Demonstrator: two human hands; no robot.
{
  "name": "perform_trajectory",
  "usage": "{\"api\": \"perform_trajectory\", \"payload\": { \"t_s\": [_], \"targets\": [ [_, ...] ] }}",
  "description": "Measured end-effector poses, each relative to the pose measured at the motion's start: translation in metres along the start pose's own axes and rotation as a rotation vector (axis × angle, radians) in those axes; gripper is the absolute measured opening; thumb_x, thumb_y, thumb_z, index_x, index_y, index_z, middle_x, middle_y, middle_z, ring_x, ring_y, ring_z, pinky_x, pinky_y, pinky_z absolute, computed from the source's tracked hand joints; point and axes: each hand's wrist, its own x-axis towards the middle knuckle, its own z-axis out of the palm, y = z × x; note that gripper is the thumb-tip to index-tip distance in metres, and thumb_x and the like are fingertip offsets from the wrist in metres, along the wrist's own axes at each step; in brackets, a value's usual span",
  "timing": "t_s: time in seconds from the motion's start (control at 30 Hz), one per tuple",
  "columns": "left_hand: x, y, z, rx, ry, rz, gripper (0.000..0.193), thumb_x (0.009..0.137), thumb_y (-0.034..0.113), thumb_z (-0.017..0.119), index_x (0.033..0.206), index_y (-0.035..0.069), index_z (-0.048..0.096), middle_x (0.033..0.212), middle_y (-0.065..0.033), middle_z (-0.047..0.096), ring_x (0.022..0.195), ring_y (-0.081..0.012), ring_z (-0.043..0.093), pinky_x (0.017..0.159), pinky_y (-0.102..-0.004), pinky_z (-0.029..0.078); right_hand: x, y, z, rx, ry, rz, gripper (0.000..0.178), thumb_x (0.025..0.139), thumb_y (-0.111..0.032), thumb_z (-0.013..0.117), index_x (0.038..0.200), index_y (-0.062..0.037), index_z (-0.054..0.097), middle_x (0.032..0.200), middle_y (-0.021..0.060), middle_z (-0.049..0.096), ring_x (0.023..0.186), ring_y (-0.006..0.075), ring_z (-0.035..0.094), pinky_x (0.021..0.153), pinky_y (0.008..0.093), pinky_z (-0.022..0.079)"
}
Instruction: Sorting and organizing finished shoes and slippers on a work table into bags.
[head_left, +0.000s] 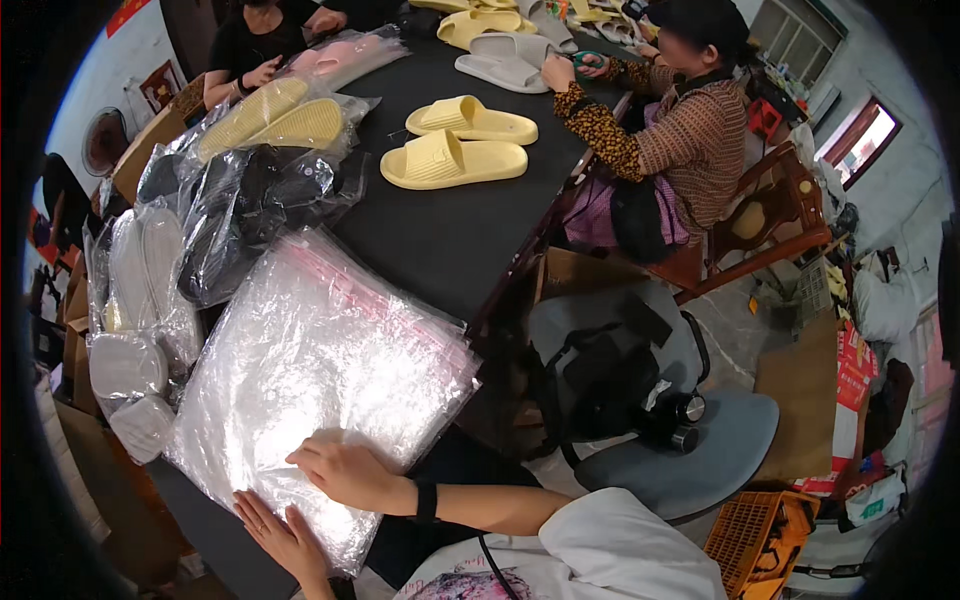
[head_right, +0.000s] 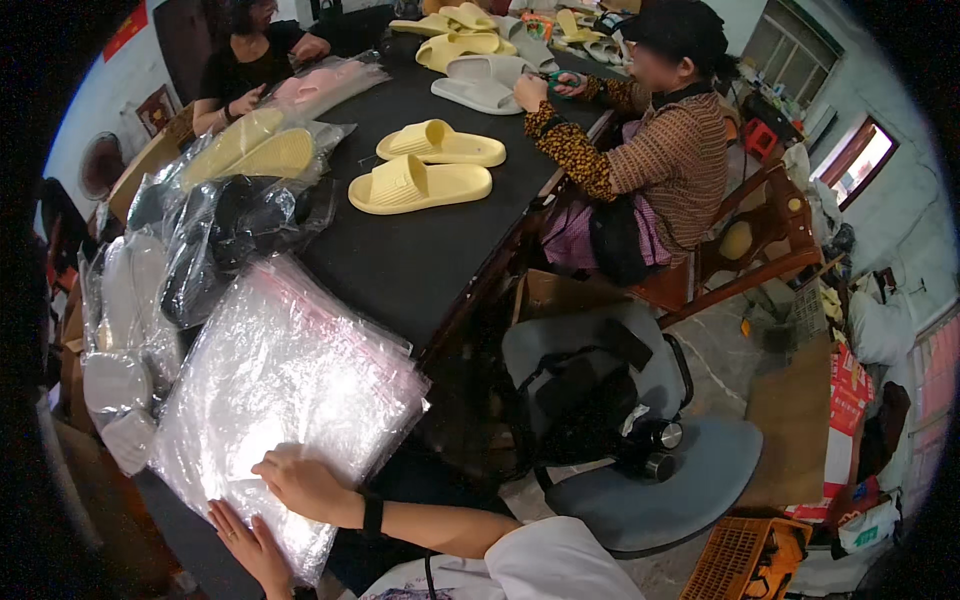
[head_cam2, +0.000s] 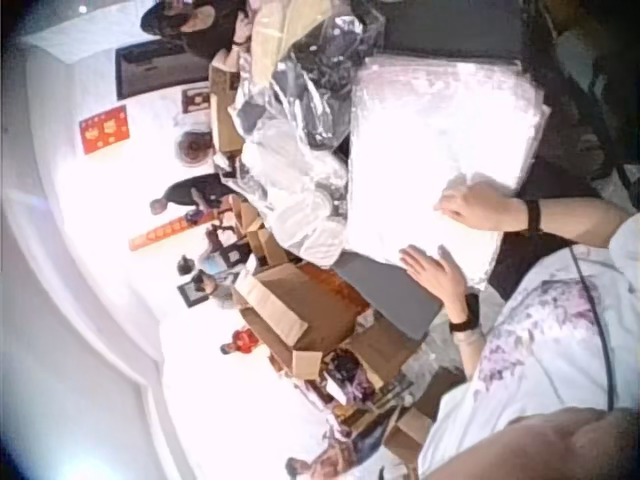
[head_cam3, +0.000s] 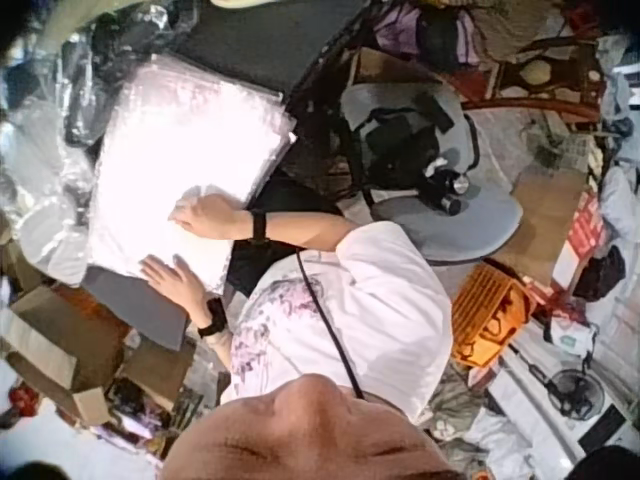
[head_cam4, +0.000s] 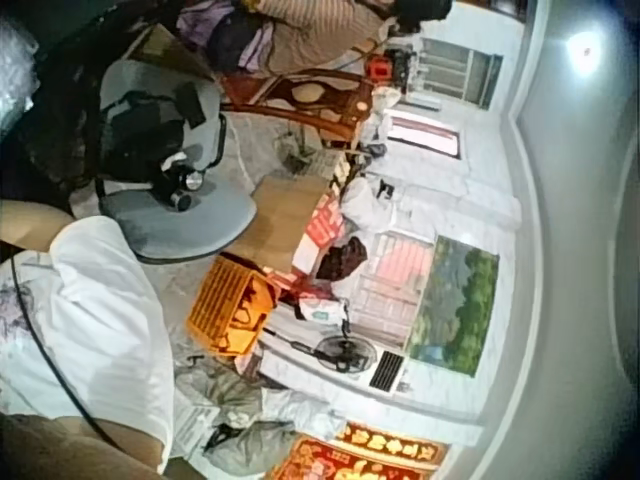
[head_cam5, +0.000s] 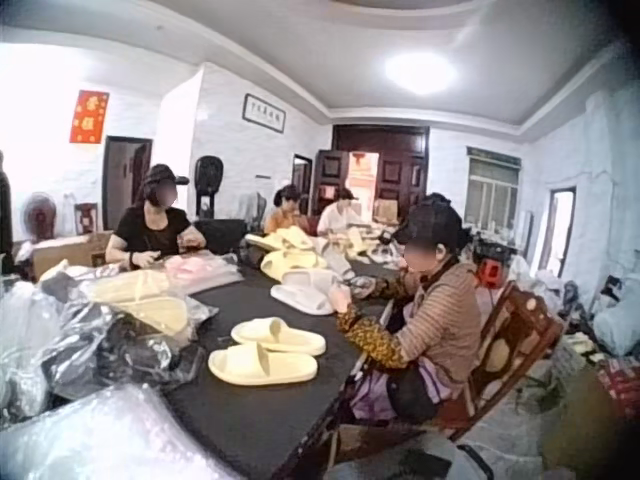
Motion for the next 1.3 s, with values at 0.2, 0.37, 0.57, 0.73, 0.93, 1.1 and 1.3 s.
{"api": "perform_trajectory", "payload": {
  "t_s": [0.2, 0.37, 0.57, 0.73, 0.93, 1.1, 1.3],
  "targets": [
    [-0.001, 0.003, 0.0, -0.027, -0.012, -0.016, 0.063, 0.095, 0.036, 0.039, 0.143, -0.002, 0.025, 0.15, -0.0194, 0.021, 0.139, -0.0369, 0.017, 0.111, -0.0472, 0.014, -0.002, 0.003, -0.001, -0.116, 0.087, -0.145, 0.019, 0.083, -0.007, 0.057, 0.102, -0.0061, 0.061, 0.092, 0.0049, 0.058, 0.082, 0.0222, 0.06, 0.062, 0.0335, 0.051],
    [0.001, 0.007, -0.008, -0.042, 0.021, -0.066, 0.065, 0.094, 0.037, 0.041, 0.142, -0.003, 0.025, 0.149, -0.0204, 0.022, 0.139, -0.0373, 0.017, 0.111, -0.0481, 0.014, 0.004, -0.007, -0.008, -0.215, 0.029, -0.206, 0.02, 0.081, -0.011, 0.06, 0.101, -0.0083, 0.063, 0.091, 0.0016, 0.058, 0.084, 0.019, 0.059, 0.064, 0.0301, 0.051],
    [0.006, 0.012, -0.014, -0.179, 0.011, -0.088, 0.072, 0.086, 0.039, 0.053, 0.138, -0.005, 0.031, 0.146, -0.0239, 0.027, 0.137, -0.0396, 0.022, 0.109, -0.0522, 0.015, 0.009, -0.009, -0.007, -0.335, 0.065, -0.215, 0.022, 0.079, -0.011, 0.062, 0.1, -0.0157, 0.066, 0.092, -0.0034, 0.062, 0.069, 0.0178, 0.063, 0.058, 0.0294, 0.051],
    [0.002, 0.011, -0.014, -0.265, 0.061, -0.113, 0.075, 0.083, 0.044, 0.057, 0.137, -0.003, 0.036, 0.146, -0.0214, 0.03, 0.136, -0.0388, 0.024, 0.109, -0.0502, 0.018, 0.005, -0.016, -0.006, -0.421, -0.032, -0.175, 0.024, 0.078, -0.01, 0.061, 0.102, -0.0159, 0.065, 0.093, -0.002, 0.06, 0.073, 0.0196, 0.062, 0.058, 0.0318, 0.051],
    [-0.003, 0.008, -0.015, -0.294, 0.118, -0.184, 0.072, 0.082, 0.046, 0.059, 0.136, 0.002, 0.04, 0.145, -0.0176, 0.032, 0.135, -0.0349, 0.028, 0.107, -0.0489, 0.023, 0.002, -0.022, 0.004, -0.391, 0.008, -0.199, 0.017, 0.079, -0.009, 0.063, 0.095, -0.015, 0.068, 0.086, 0.0025, 0.06, 0.065, 0.0238, 0.06, 0.055, 0.0329, 0.048],
    [-0.003, 0.008, -0.014, -0.357, 0.182, -0.134, 0.07, 0.083, 0.049, 0.057, 0.133, 0.002, 0.044, 0.142, -0.0185, 0.037, 0.133, -0.0352, 0.033, 0.107, -0.0479, 0.024, -0.002, -0.018, -0.002, -0.388, -0.057, -0.135, 0.014, 0.085, -0.014, 0.06, 0.098, -0.0113, 0.066, 0.098, 0.0083, 0.061, 0.085, 0.0311, 0.06, 0.07, 0.0377, 0.05],
    [-0.004, 0.008, -0.016, -0.3, 0.155, -0.134, 0.069, 0.086, 0.047, 0.055, 0.135, 0.002, 0.041, 0.145, -0.0161, 0.034, 0.134, -0.0326, 0.031, 0.106, -0.0467, 0.026, -0.001, -0.018, 0.0, -0.418, -0.032, -0.153, 0.015, 0.087, -0.015, 0.059, 0.099, -0.0124, 0.066, 0.097, 0.0084, 0.061, 0.086, 0.0306, 0.06, 0.069, 0.038, 0.049]
  ]
}}
